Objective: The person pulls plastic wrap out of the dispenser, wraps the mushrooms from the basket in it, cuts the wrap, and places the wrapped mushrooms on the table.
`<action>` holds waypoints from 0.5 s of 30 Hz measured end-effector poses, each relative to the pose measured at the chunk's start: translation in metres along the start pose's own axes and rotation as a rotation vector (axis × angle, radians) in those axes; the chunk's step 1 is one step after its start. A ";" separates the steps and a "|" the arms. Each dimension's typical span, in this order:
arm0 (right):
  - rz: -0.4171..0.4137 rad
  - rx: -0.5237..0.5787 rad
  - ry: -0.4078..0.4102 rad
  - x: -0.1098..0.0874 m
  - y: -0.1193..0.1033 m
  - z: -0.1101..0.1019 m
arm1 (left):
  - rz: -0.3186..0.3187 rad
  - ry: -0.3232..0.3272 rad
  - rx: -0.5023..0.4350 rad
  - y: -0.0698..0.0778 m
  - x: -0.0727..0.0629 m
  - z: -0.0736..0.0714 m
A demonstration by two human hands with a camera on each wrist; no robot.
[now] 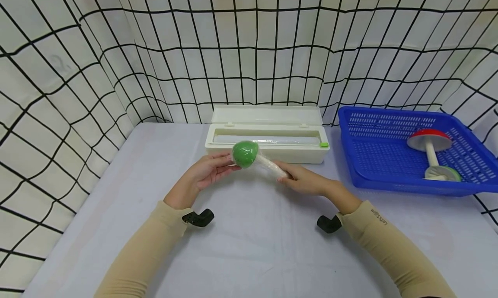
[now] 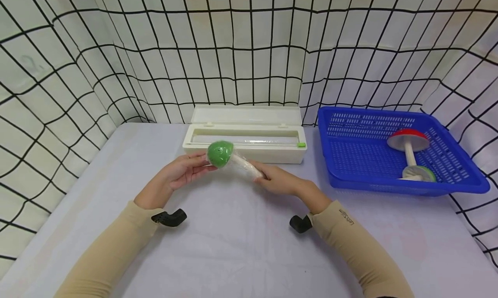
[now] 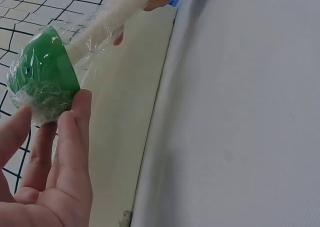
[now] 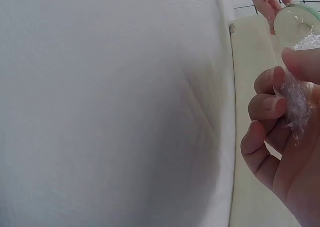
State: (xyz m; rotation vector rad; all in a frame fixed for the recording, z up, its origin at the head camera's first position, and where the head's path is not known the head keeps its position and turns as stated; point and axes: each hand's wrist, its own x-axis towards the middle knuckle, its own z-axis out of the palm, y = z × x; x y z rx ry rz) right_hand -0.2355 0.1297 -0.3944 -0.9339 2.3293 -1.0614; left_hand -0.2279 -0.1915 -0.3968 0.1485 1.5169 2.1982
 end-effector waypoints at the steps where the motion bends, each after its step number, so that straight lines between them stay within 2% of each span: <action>1: 0.004 0.001 0.001 0.000 0.000 0.000 | -0.003 0.002 0.001 0.000 0.000 0.000; 5: 0.014 -0.002 0.007 -0.001 0.000 -0.001 | -0.031 0.038 0.027 0.004 -0.001 0.001; 10: 0.005 0.002 0.010 -0.002 0.001 -0.001 | -0.056 0.034 0.006 0.008 -0.002 0.002; 15: 0.000 0.021 0.014 -0.001 -0.001 0.000 | -0.035 0.046 0.011 0.006 -0.003 0.002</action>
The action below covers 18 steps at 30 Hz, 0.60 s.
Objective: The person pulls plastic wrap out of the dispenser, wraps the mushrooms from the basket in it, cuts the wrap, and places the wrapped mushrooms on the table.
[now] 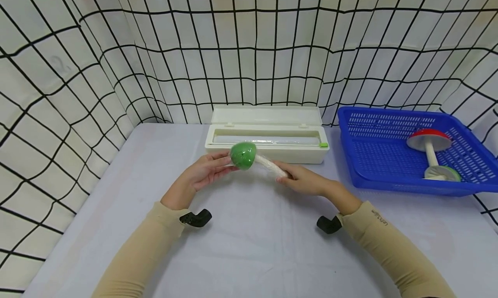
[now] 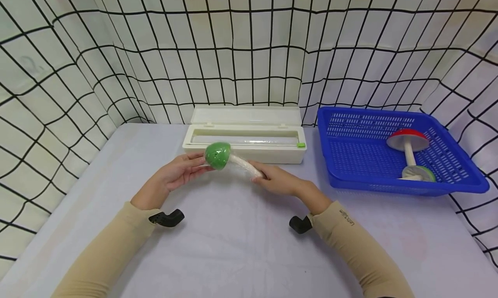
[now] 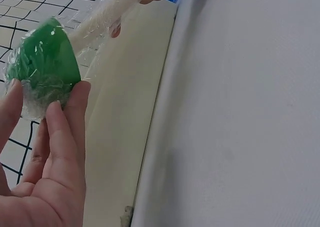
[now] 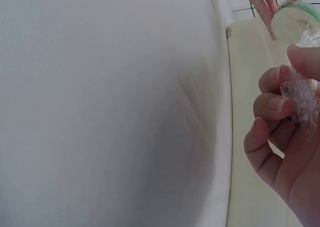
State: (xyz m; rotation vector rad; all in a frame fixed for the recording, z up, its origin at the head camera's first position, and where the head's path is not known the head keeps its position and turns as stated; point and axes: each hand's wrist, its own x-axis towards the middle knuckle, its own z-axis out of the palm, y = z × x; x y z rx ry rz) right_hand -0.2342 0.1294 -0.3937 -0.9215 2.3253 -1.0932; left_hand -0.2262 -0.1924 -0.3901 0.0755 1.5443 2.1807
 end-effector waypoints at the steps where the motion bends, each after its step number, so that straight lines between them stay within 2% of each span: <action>1: -0.001 0.005 0.002 0.000 0.000 0.000 | 0.005 0.004 0.005 -0.001 0.001 0.000; 6: -0.005 0.041 -0.005 0.000 -0.004 0.002 | 0.014 0.023 0.035 -0.003 0.003 0.002; 11: -0.004 0.042 -0.011 -0.001 -0.004 0.003 | 0.002 0.013 0.079 -0.002 0.003 0.000; 18: -0.013 0.050 -0.019 0.000 -0.006 0.004 | -0.021 0.005 0.091 0.001 0.002 -0.001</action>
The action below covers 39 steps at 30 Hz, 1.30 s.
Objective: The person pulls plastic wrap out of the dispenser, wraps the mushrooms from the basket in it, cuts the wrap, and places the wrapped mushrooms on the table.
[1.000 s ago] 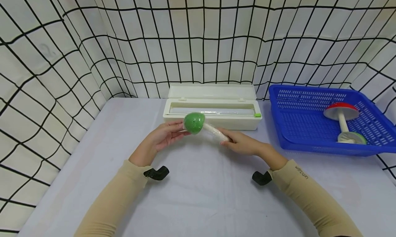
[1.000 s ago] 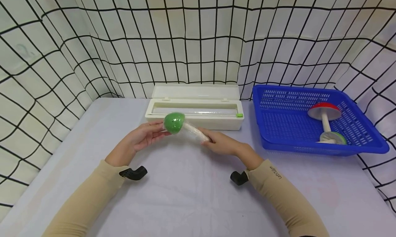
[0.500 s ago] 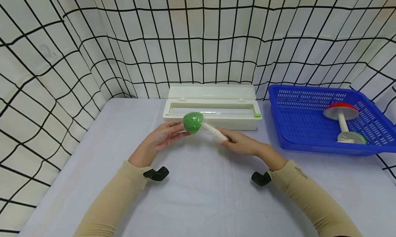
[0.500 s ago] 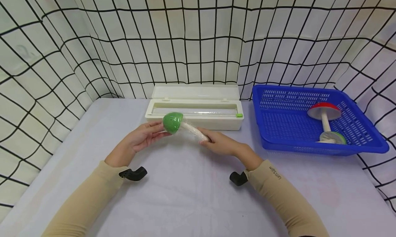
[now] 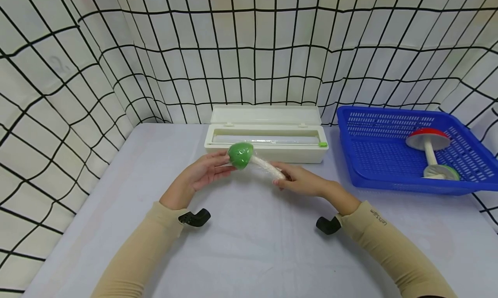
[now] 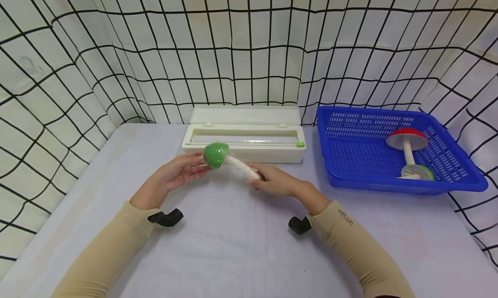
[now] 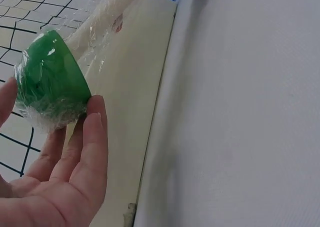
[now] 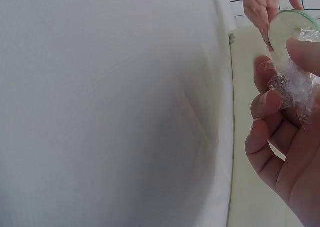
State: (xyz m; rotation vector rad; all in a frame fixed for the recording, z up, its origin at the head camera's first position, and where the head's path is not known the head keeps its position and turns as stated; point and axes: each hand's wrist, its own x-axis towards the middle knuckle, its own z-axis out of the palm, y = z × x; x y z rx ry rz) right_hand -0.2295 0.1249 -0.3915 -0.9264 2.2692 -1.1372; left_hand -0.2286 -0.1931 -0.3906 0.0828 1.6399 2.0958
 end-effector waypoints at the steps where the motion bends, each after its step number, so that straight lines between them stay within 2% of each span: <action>1: -0.005 0.006 -0.005 0.000 -0.001 0.000 | 0.001 0.002 0.000 0.000 0.000 0.001; 14: -0.013 0.034 -0.031 0.002 -0.006 0.007 | -0.003 0.080 0.003 0.002 -0.002 0.007; 20: 0.021 -0.014 0.049 0.002 -0.006 0.007 | -0.007 0.121 0.017 0.001 -0.005 0.005; 26: 0.031 0.031 0.094 0.004 -0.010 0.008 | -0.018 0.134 -0.024 -0.001 -0.008 0.006; 34: 0.010 0.073 0.077 0.006 -0.007 0.010 | -0.019 0.139 -0.080 -0.007 -0.008 0.005; 39: -0.033 0.118 0.033 0.005 -0.003 0.007 | -0.004 0.159 -0.087 -0.006 -0.010 0.004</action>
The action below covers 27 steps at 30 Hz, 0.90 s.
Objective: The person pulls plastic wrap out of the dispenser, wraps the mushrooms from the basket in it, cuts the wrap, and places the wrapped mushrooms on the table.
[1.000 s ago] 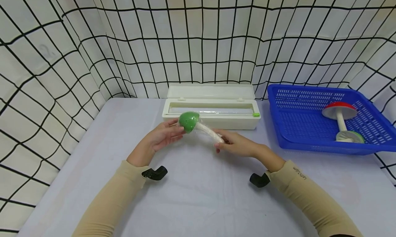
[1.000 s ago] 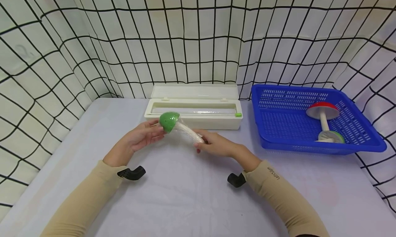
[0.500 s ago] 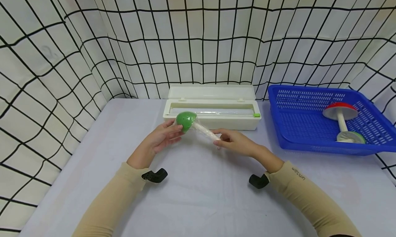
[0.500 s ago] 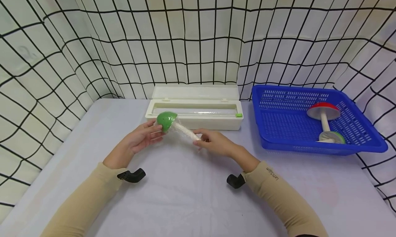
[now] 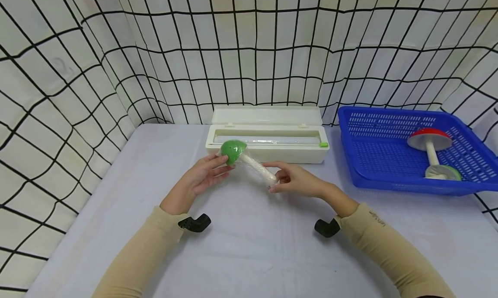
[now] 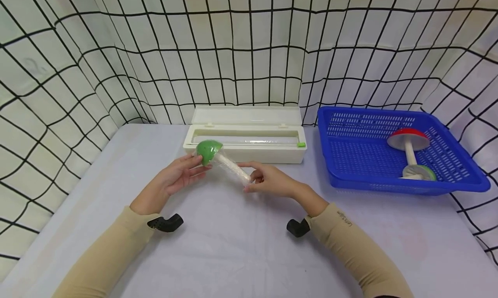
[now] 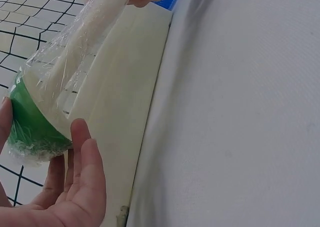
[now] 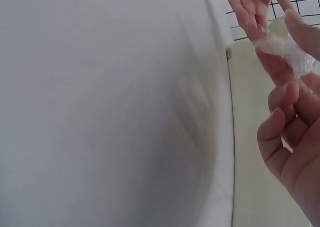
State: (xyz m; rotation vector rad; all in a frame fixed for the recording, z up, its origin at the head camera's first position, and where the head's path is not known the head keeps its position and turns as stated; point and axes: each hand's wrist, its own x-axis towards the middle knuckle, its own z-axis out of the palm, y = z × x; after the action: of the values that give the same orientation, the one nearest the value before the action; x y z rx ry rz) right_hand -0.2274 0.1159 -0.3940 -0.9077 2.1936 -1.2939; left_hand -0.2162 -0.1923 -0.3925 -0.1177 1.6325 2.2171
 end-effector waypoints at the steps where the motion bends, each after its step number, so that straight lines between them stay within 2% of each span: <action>1: -0.009 -0.002 -0.006 0.000 0.000 -0.001 | 0.000 0.000 -0.001 0.000 0.000 0.000; 4: -0.035 -0.025 -0.009 0.000 0.002 -0.001 | -0.005 -0.003 -0.005 0.001 0.000 0.000; 7: -0.107 -0.122 0.018 -0.001 0.002 0.000 | -0.009 -0.004 -0.014 0.000 -0.001 0.000; 12: -0.385 -0.458 0.093 -0.002 0.001 0.001 | -0.022 -0.019 0.003 0.000 -0.001 -0.002; 16: -0.622 -0.693 0.153 -0.002 0.003 -0.001 | -0.072 -0.072 0.114 0.000 -0.001 -0.008; 20: -0.801 -0.828 0.211 -0.001 0.006 -0.003 | -0.140 -0.139 0.245 0.000 -0.002 -0.014; 23: -0.843 -0.838 0.270 0.000 0.008 -0.002 | -0.162 -0.158 0.290 0.000 -0.002 -0.016; 27: -0.785 -0.829 0.364 0.001 0.008 -0.001 | -0.149 -0.150 0.300 0.000 -0.002 -0.016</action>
State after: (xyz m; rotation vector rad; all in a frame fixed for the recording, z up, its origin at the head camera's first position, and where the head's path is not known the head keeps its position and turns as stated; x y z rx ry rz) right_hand -0.2317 0.1183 -0.4009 -2.1510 2.8501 -0.8070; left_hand -0.2164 -0.2077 -0.3974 0.0085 1.7867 1.8043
